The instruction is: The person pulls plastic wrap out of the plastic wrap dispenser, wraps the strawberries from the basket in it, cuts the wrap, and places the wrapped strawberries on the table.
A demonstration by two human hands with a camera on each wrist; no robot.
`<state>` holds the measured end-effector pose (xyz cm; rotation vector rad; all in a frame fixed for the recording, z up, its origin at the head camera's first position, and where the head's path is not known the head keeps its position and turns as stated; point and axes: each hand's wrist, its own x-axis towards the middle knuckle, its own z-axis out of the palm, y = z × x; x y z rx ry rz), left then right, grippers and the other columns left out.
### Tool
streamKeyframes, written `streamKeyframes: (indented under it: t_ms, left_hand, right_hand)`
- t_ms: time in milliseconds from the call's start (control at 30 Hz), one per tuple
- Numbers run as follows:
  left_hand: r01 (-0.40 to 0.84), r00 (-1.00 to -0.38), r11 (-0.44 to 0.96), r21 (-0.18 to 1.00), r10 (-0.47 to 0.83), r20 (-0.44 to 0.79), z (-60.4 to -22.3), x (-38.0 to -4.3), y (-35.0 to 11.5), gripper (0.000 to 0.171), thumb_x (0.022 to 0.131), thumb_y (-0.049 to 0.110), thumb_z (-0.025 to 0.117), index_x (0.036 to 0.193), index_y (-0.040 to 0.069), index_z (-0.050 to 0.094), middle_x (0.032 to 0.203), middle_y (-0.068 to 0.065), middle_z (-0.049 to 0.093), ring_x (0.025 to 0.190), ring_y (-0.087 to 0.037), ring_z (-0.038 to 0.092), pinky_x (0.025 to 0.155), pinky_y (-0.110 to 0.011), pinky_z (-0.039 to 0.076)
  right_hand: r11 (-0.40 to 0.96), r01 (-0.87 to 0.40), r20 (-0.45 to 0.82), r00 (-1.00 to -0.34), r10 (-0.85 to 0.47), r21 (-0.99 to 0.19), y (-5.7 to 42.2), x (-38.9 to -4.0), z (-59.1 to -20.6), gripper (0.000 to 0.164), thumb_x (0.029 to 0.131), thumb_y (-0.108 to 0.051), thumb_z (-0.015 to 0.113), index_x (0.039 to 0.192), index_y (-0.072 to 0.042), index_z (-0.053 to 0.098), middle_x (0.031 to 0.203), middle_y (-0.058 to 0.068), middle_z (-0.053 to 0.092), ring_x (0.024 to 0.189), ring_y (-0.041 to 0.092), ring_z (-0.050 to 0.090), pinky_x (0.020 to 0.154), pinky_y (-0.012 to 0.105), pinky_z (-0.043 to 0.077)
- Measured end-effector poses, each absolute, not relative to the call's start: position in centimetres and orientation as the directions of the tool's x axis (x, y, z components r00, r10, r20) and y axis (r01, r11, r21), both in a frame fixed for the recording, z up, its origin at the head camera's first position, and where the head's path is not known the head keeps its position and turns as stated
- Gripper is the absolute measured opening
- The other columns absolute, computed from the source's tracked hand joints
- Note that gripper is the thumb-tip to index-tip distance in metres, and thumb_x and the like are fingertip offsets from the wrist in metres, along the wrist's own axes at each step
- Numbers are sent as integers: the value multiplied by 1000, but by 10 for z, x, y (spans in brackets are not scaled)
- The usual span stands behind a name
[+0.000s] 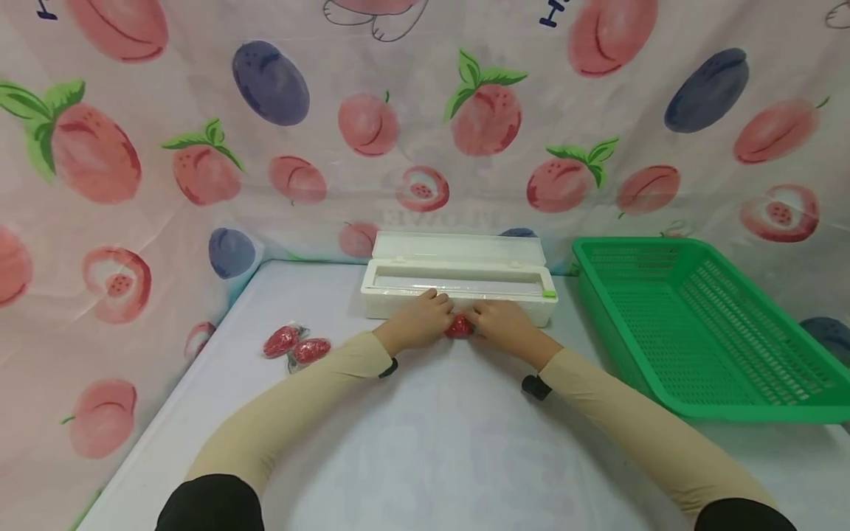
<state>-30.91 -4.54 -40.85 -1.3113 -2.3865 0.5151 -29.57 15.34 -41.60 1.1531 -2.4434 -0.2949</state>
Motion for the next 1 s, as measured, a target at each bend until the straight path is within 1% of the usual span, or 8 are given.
streamKeyframes:
  t_ms: [133, 233, 367, 500, 600, 700, 867, 1000]
  left_hand:
    - [738, -523, 508, -445, 847, 99, -412, -308, -41, 22, 88, 27, 60, 102, 13, 69, 96, 0, 70, 93, -17, 61, 86, -32, 44]
    - [744, -522, 504, -439, 848, 89, -414, -306, -39, 23, 87, 31, 63, 99, 13, 69, 92, 1, 70, 89, -17, 61, 84, -32, 45]
    - [758, -524, 500, -419, 849, 67, -414, -298, -40, 28, 85, 39, 65, 100, 15, 69, 93, 2, 70, 89, -16, 61, 83, -31, 45]
    - [773, -526, 503, -387, 849, 53, -413, -288, -42, 29, 84, 42, 66, 99, 18, 70, 94, 4, 70, 89, -15, 60, 81, -29, 44]
    - [784, -535, 511, -352, 844, 33, -410, -279, -44, 29, 83, 41, 67, 100, 18, 70, 94, 4, 70, 87, -15, 60, 79, -29, 44]
    - [796, -552, 527, -299, 834, 1, -408, -270, -46, 30, 83, 39, 67, 102, 16, 70, 95, 4, 70, 89, -15, 61, 79, -30, 45]
    - [812, -556, 534, -235, 831, -35, -408, -262, -50, 31, 84, 35, 67, 106, 14, 68, 99, 2, 70, 93, -15, 63, 84, -32, 47]
    - [811, -568, 548, -202, 821, -51, -411, -260, -52, 32, 84, 34, 66, 108, 14, 67, 101, 3, 69, 95, -15, 62, 83, -32, 47]
  right_hand:
    - [618, -689, 273, -555, -786, 380, 152, -295, -418, 32, 72, -24, 81, 95, -9, 66, 83, 4, 66, 72, 17, 64, 67, 29, 54]
    - [603, -697, 273, -538, -798, 388, 151, -294, -420, 29, 71, -22, 81, 92, -9, 66, 79, 4, 66, 70, 16, 63, 64, 29, 53]
    - [594, -712, 259, -535, -804, 374, 152, -288, -422, 26, 72, -24, 81, 88, -10, 66, 76, 4, 65, 66, 16, 60, 62, 27, 53]
    - [588, -720, 236, -540, -808, 368, 153, -275, -420, 25, 72, -27, 80, 87, -13, 66, 76, 3, 64, 63, 16, 59, 58, 26, 52]
    - [577, -721, 217, -537, -815, 383, 153, -266, -418, 27, 73, -29, 80, 90, -14, 66, 79, 4, 64, 65, 17, 60, 57, 28, 52]
    - [574, -714, 198, -545, -815, 401, 154, -257, -417, 30, 74, -33, 77, 96, -15, 67, 82, 4, 64, 72, 19, 61, 60, 31, 53]
    - [563, -698, 216, -526, -822, 442, 156, -247, -416, 45, 74, -42, 76, 110, -16, 66, 100, 5, 63, 94, 22, 60, 78, 36, 52]
    - [536, -711, 244, -480, -843, 455, 156, -245, -418, 39, 73, -35, 78, 106, -17, 65, 101, 3, 63, 96, 22, 58, 78, 36, 49]
